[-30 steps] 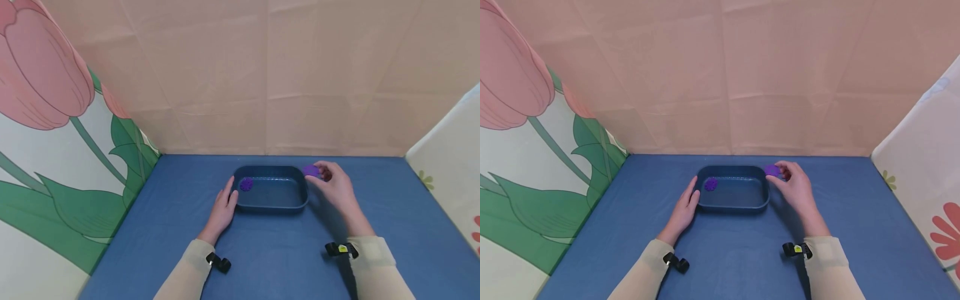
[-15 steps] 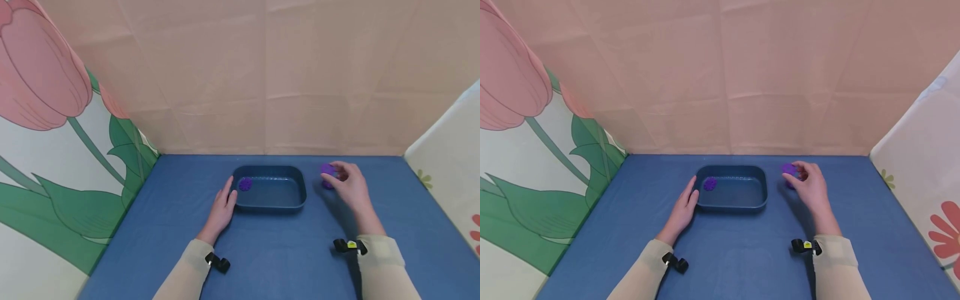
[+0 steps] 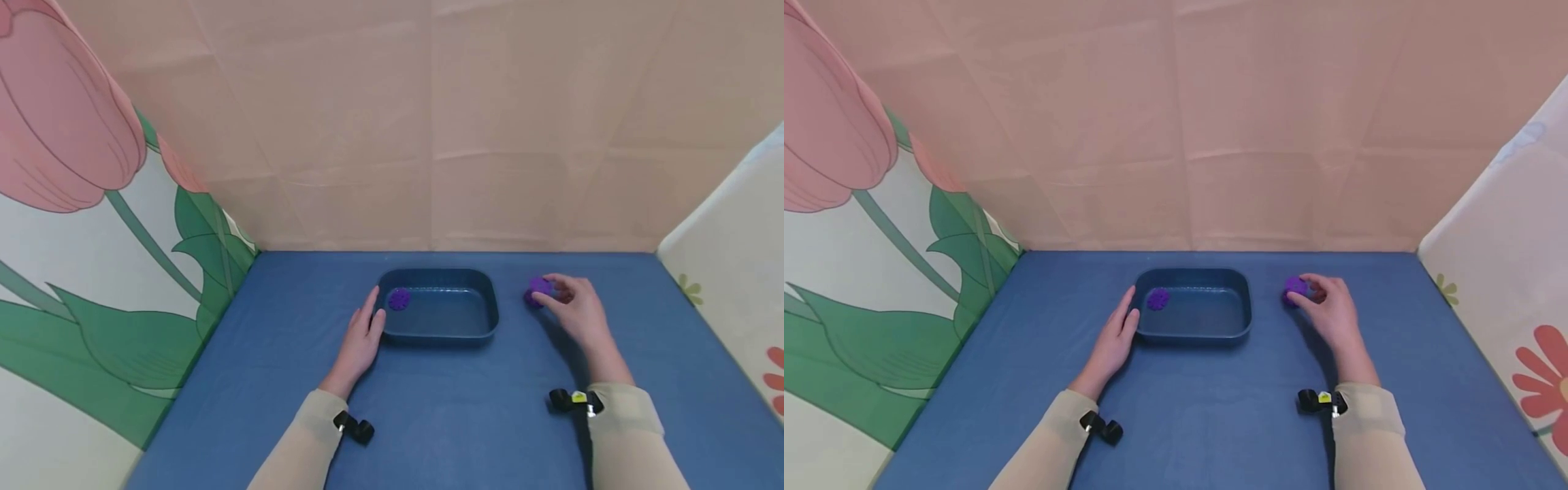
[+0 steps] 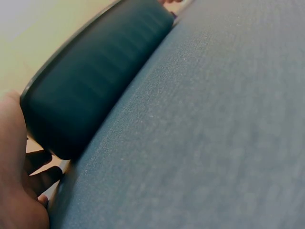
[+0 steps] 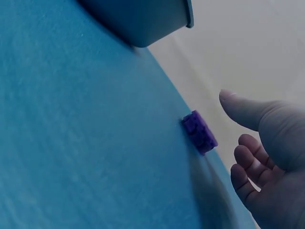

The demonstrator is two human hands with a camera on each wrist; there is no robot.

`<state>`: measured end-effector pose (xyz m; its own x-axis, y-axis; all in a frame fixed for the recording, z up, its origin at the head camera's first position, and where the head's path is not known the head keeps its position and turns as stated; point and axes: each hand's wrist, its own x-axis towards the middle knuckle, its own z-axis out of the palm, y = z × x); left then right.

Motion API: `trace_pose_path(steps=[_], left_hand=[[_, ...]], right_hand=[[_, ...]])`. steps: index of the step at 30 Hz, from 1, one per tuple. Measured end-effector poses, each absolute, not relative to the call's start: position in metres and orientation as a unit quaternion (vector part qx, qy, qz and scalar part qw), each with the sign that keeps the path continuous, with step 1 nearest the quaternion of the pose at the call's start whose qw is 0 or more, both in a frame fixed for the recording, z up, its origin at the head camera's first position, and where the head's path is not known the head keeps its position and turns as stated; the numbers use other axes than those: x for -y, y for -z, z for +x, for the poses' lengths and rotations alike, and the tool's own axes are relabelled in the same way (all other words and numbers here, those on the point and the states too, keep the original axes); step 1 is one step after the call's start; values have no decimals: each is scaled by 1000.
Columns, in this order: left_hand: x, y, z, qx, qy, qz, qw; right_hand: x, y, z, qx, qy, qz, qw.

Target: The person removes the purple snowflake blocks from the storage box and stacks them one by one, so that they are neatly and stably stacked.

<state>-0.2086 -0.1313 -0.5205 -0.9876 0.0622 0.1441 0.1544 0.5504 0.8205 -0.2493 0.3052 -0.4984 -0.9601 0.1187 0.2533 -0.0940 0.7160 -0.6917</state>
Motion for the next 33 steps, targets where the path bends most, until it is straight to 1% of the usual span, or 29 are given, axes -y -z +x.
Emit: trace_pose_path(steps=[4,14,33], left_hand=[[131,520,-208,879,470,-61,49],[131,519,-204,879,472,-58,49],[130,522,-199,878,473,-61,46]], right_hand=[[-308,505,-248,921,-371,-4,121],[-310,513,-246,927,-364,-15,92],[-311,518,-241,933,-348,-14,87]])
